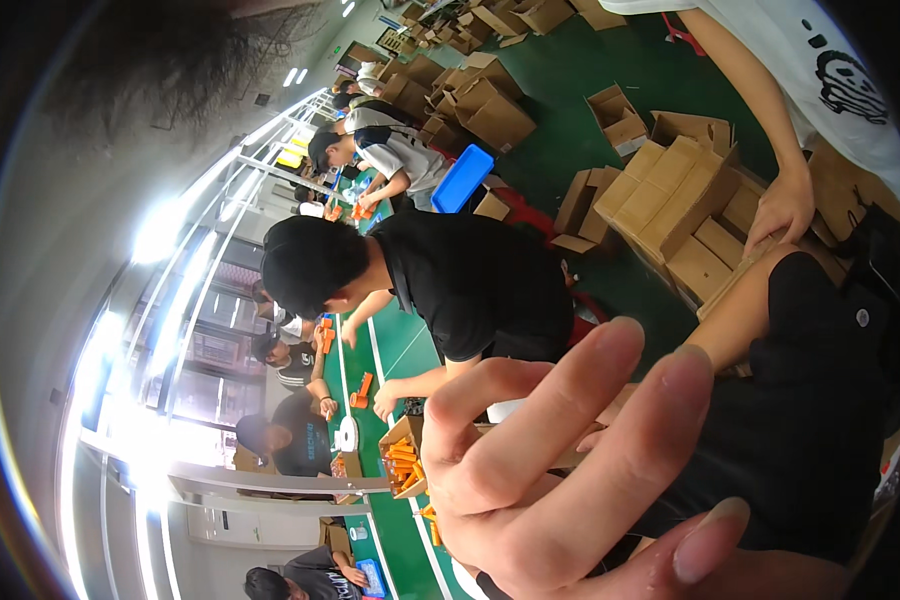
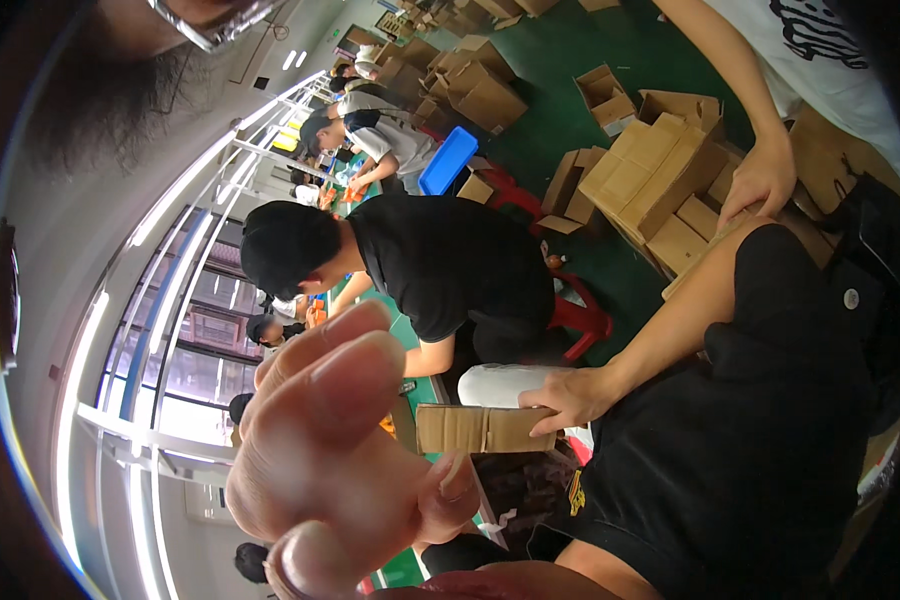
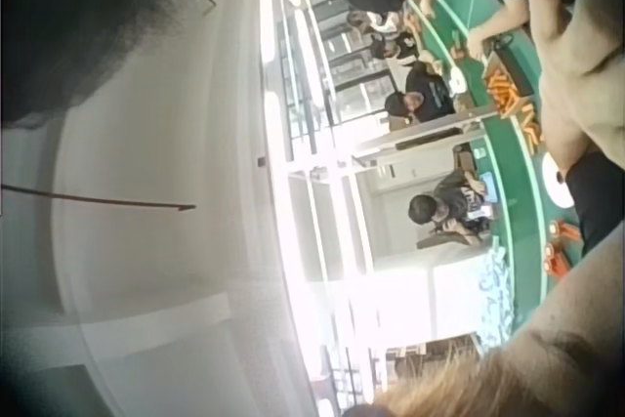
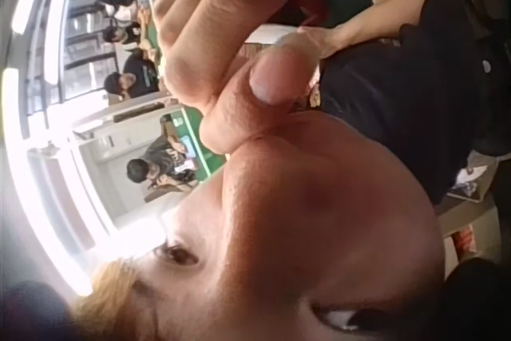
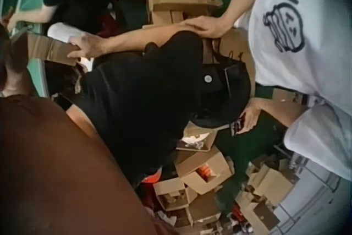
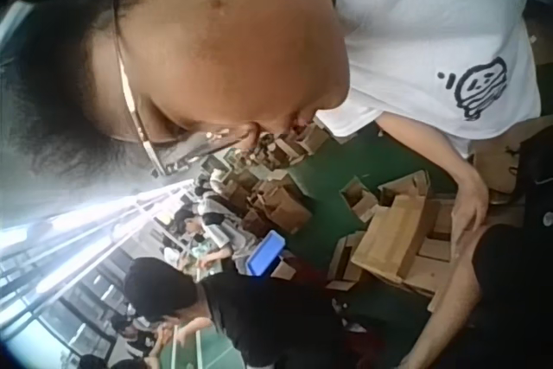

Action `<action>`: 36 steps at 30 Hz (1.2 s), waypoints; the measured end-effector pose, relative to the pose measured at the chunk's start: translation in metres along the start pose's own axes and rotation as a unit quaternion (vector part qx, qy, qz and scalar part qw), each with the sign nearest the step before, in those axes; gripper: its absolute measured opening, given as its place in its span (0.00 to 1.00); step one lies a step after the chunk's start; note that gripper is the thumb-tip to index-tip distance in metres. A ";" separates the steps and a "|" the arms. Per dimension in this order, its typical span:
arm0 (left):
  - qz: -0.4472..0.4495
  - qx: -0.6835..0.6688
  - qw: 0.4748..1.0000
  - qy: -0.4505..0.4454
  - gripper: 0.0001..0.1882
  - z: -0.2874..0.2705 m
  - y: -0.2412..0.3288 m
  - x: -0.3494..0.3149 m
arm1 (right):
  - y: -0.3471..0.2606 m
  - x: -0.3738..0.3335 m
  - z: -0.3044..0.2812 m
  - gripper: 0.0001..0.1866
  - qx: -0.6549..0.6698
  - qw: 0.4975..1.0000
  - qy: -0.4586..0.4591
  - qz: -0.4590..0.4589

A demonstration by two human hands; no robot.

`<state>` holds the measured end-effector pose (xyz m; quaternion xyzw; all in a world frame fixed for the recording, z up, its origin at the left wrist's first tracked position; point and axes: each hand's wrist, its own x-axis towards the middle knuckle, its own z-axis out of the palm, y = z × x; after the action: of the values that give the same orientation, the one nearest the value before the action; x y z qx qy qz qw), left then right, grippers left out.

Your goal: The person applies tape to battery packs, fits the batteries into plastic housings, handles cardboard inserts, and works on a harness at an assembly line.

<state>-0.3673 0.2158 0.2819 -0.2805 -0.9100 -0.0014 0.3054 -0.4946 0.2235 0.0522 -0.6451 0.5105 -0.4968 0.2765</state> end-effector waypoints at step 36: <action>-0.030 -0.017 0.999 -0.020 0.33 0.005 -0.024 0.000 | 0.009 0.000 0.004 0.22 -0.043 0.999 -0.017 0.001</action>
<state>-0.3825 0.1964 0.2821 -0.2581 -0.9237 -0.0203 0.2825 -0.4941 0.2204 0.0430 -0.6643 0.5273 -0.4630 0.2573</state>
